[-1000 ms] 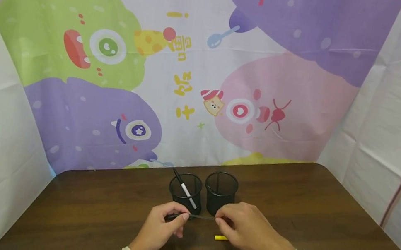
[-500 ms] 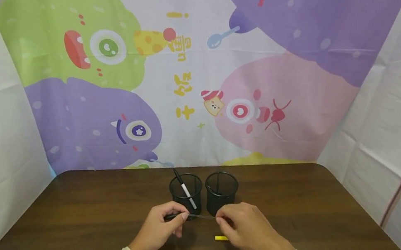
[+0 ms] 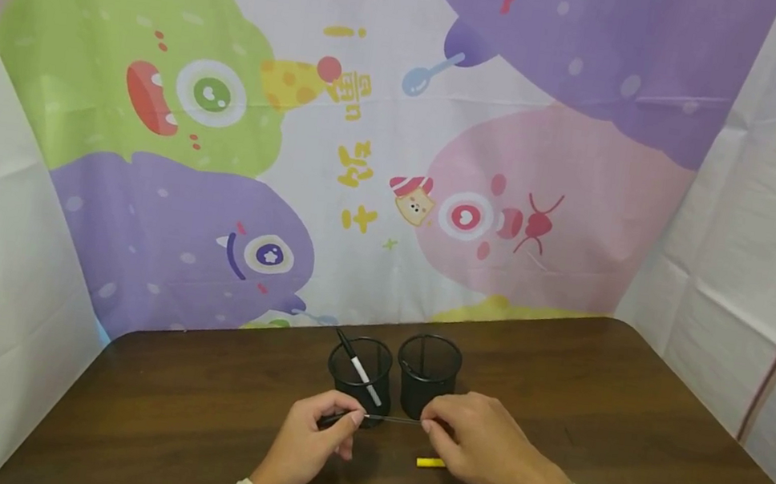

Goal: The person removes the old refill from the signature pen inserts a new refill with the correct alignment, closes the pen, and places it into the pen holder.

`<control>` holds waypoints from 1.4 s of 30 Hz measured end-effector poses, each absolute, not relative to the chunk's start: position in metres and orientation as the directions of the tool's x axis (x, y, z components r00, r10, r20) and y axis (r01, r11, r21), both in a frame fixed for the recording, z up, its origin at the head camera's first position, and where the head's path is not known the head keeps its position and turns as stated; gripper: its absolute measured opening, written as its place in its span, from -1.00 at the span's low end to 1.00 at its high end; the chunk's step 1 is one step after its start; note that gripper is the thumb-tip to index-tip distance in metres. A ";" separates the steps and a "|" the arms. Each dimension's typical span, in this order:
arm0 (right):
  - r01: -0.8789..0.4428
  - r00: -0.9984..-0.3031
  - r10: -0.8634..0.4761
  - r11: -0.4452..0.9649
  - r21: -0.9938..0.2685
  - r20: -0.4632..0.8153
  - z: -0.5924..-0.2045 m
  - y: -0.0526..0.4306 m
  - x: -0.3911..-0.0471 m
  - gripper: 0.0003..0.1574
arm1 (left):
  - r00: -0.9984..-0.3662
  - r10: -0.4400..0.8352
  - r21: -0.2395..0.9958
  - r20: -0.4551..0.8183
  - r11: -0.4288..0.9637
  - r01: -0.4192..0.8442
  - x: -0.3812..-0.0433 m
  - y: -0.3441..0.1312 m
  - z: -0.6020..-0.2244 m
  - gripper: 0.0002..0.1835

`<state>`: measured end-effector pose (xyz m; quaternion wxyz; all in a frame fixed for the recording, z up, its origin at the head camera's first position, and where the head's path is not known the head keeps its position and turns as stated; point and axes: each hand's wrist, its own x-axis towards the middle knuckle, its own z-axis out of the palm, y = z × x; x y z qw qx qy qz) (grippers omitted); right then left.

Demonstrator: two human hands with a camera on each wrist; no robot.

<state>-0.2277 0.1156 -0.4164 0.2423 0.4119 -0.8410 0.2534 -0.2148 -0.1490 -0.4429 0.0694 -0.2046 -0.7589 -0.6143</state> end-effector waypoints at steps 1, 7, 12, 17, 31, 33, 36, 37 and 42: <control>-0.815 -0.544 -0.570 0.534 -0.226 0.616 -0.416 0.116 -0.228 -0.85 | -0.907 0.223 0.905 0.356 0.161 0.395 -0.215 -0.149 -0.443 -0.88; -0.814 -0.542 -0.568 0.537 -0.220 0.619 -0.417 0.115 -0.228 -0.83 | -0.912 0.213 0.908 0.351 0.159 0.387 -0.215 -0.149 -0.443 -0.79; -0.812 -0.543 -0.564 0.541 -0.219 0.622 -0.418 0.116 -0.229 -0.82 | -0.912 0.215 0.908 0.350 0.161 0.386 -0.215 -0.149 -0.442 -0.77; -0.808 -0.554 -0.567 0.541 -0.232 0.610 -0.419 0.117 -0.228 -0.81 | -0.910 0.219 0.908 0.352 0.157 0.389 -0.215 -0.148 -0.443 -0.78; -0.800 -0.571 -0.572 0.550 -0.242 0.589 -0.420 0.114 -0.226 -0.81 | -0.908 0.228 0.905 0.352 0.164 0.392 -0.212 -0.148 -0.444 -0.83; -0.798 -0.575 -0.574 0.551 -0.244 0.584 -0.421 0.114 -0.226 -0.82 | -0.908 0.232 0.906 0.348 0.166 0.390 -0.212 -0.148 -0.444 -0.81; -0.798 -0.577 -0.578 0.550 -0.246 0.578 -0.422 0.114 -0.225 -0.82 | -0.907 0.238 0.906 0.347 0.165 0.391 -0.212 -0.148 -0.444 -0.78; -0.799 -0.576 -0.579 0.549 -0.246 0.577 -0.422 0.114 -0.225 -0.83 | -0.905 0.241 0.905 0.351 0.162 0.394 -0.212 -0.148 -0.445 -0.78; -0.802 -0.573 -0.582 0.543 -0.250 0.577 -0.420 0.114 -0.226 -0.84 | -0.895 0.255 0.900 0.365 0.150 0.409 -0.214 -0.148 -0.445 -0.78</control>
